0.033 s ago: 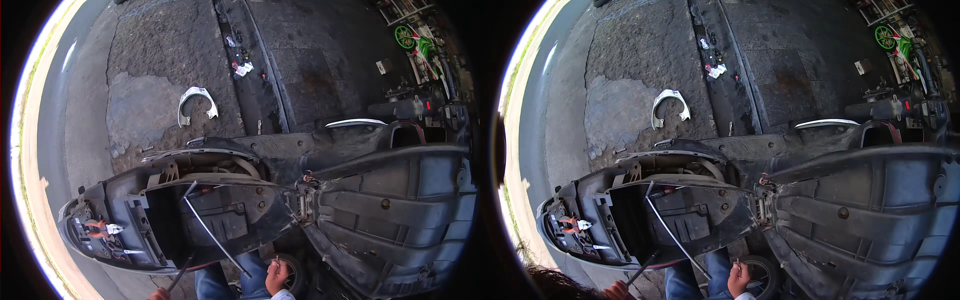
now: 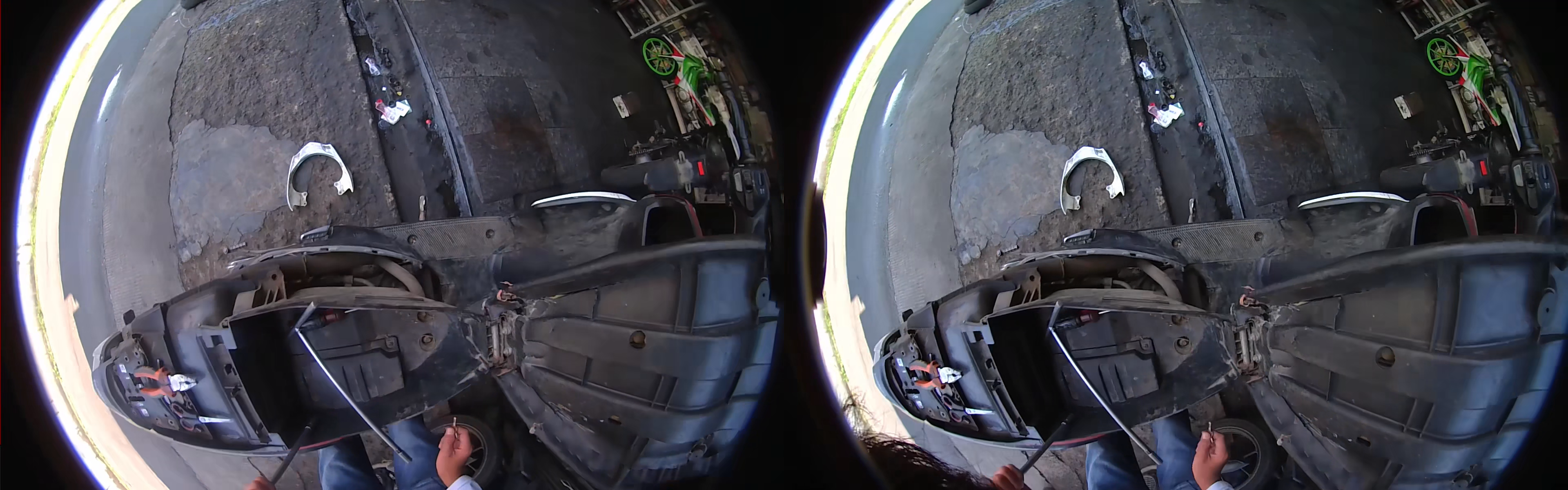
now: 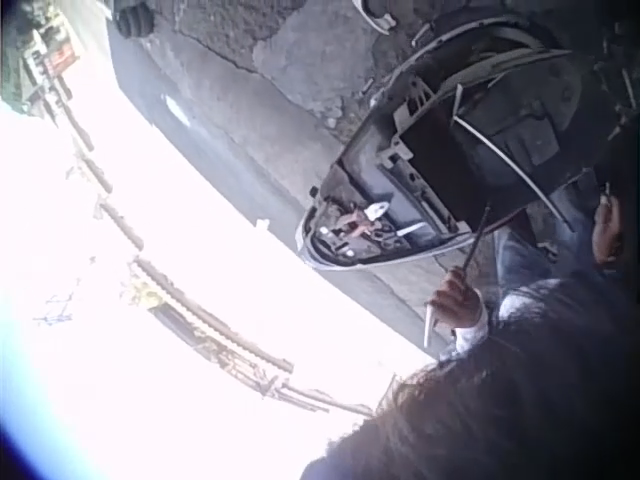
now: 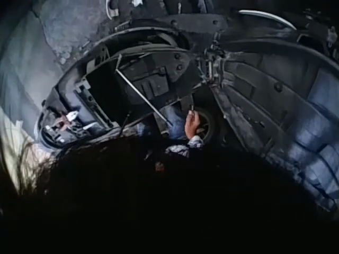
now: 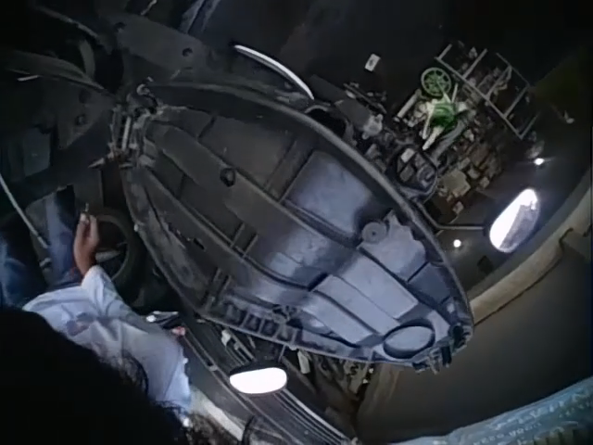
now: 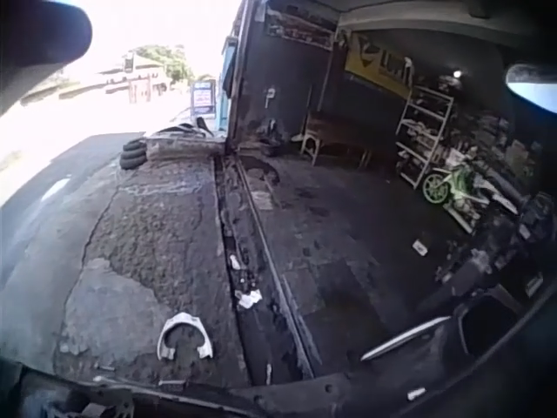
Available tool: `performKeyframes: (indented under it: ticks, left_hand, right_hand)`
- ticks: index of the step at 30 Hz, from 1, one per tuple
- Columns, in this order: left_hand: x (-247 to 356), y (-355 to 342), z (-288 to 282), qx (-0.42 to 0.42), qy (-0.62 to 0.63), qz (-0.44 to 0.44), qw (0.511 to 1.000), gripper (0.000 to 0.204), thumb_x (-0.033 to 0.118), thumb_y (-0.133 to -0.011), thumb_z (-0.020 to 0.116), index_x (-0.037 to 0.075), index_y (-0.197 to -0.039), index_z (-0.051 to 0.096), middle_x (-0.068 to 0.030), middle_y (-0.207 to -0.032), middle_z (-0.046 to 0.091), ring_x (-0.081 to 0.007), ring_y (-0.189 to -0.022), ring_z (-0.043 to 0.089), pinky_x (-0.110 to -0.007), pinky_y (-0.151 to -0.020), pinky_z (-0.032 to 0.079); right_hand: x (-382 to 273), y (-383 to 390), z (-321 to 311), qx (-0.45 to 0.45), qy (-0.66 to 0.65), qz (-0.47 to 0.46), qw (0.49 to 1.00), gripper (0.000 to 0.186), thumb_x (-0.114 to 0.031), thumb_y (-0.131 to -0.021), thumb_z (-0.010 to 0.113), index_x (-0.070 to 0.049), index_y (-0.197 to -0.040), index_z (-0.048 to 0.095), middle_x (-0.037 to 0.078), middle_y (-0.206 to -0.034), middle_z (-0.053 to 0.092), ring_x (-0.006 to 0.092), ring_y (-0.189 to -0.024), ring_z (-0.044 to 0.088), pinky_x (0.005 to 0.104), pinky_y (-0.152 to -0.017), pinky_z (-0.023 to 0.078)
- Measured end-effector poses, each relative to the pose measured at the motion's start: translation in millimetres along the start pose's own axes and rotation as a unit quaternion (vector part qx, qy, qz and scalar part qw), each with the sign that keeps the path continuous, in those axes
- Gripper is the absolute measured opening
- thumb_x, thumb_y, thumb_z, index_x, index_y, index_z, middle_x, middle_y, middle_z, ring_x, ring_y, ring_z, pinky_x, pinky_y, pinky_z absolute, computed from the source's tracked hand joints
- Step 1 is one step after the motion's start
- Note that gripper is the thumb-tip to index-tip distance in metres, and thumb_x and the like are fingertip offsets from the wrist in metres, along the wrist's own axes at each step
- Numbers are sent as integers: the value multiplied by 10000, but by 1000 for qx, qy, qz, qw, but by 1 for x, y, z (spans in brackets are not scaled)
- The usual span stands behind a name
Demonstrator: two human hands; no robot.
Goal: Removing the motorcycle seat and working on the battery and wiring components.
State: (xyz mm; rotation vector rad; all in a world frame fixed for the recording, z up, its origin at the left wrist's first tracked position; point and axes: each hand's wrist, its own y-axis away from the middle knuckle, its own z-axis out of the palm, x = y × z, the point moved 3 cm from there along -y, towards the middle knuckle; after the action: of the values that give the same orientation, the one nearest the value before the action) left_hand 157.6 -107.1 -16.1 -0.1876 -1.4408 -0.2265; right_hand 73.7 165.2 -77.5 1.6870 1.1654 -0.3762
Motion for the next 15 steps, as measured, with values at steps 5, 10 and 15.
performKeyframes:
  ticks: [5,10,15]
  left_hand:
    - [-60,3,0,-14,8,-15,1000,452,246,-964,294,123,-531,245,18,-462,211,-105,-427,201,-276,-445,202]
    - [-95,2,-7,-6,17,-1,1000,452,247,-964,290,124,-531,243,18,-462,210,-104,-425,197,-275,-444,200]
    - [-96,2,-10,0,32,9,999,453,247,-965,285,126,-531,241,18,-461,208,-103,-424,193,-274,-443,199]
  right_hand:
    - [93,-19,-38,80,14,102,991,137,-157,-889,505,-41,-816,505,-18,-560,456,50,-467,425,197,-434,333]
    - [99,-12,-34,67,29,163,984,177,-217,-891,495,-41,-894,516,20,-688,482,110,-576,452,239,-519,367]
    - [87,-3,-31,57,49,237,969,274,-293,-894,483,-42,-991,530,67,-847,514,186,-711,487,291,-625,409]
